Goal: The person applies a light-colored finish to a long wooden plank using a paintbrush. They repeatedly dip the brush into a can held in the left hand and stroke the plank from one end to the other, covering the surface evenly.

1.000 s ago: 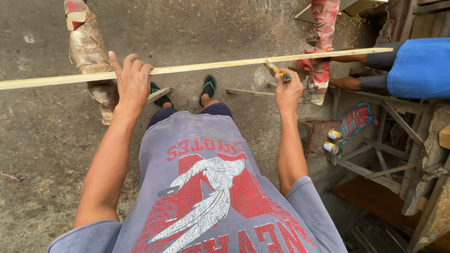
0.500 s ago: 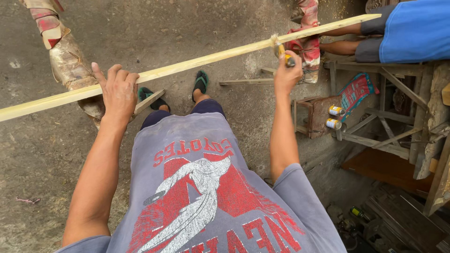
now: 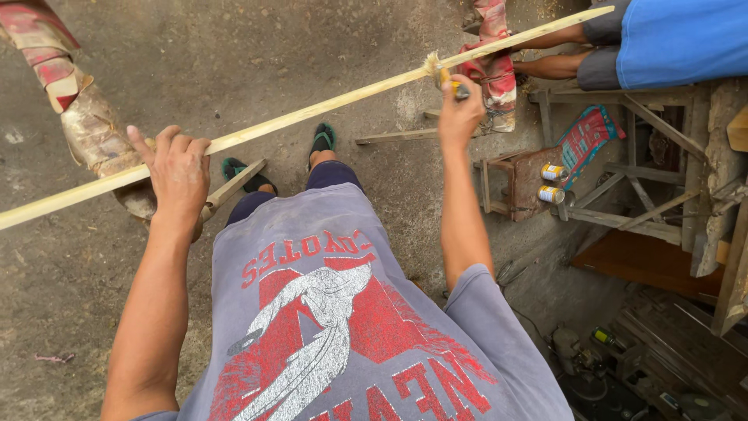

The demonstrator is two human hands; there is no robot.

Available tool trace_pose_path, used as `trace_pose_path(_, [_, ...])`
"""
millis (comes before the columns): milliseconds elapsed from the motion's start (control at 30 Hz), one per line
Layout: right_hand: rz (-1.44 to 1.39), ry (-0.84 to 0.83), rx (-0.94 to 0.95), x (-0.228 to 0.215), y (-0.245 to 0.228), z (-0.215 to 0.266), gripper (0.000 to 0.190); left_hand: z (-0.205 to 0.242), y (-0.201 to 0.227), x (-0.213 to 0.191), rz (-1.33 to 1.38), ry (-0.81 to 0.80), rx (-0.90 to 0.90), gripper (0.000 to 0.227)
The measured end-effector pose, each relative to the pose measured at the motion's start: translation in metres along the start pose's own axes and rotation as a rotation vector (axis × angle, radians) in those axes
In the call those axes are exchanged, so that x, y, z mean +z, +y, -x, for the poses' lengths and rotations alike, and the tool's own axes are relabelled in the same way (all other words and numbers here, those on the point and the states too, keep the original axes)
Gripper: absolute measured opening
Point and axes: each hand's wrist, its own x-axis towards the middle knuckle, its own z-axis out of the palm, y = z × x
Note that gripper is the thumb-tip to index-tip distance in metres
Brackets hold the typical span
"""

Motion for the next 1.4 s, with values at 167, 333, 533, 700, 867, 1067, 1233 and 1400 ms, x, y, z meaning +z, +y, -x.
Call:
trace_pose_path(167, [-0.239,-0.383,-0.219,0.022,-0.059,0.047,0.029,-0.007,0.004,-0.002,0.020,0.003,-0.023,0.010])
trace_pose_path(333, [-0.324,-0.408,-0.041,-0.002,-0.111,-0.051,0.017,-0.013,0.014,-0.011,-0.052,0.006,-0.086,0.011])
trace_pose_path(533, [-0.428,-0.405,-0.408,0.040,-0.198,-0.204,0.018,-0.015,0.033,-0.011,-0.019,0.041,-0.254,0.022])
trace_pose_path(700, [-0.472,-0.494,-0.695,0.136,-0.265,-0.286,0.022,-0.026,0.047,-0.012,-0.086,0.042,-0.411,0.027])
trace_pose_path(867, [-0.203,-0.691,-0.782,0.220,-0.282,-0.312,0.028,-0.024,0.065,-0.001,-0.077,0.080,-0.538,0.023])
trace_pose_path(1067, [-0.264,-0.597,-1.014,0.261,-0.284,-0.323,0.026,-0.029,0.070,0.000,-0.091,0.107,-0.607,0.022])
trace_pose_path(1233, [-0.182,-0.633,-0.986,0.269,-0.287,-0.326,0.032,-0.033,0.075,0.000,-0.118,0.090,-0.637,0.023])
trace_pose_path(1400, [-0.167,-0.700,-0.936,0.269,-0.290,-0.324,0.028,-0.033,0.077,0.001,-0.116,0.070,-0.672,0.024])
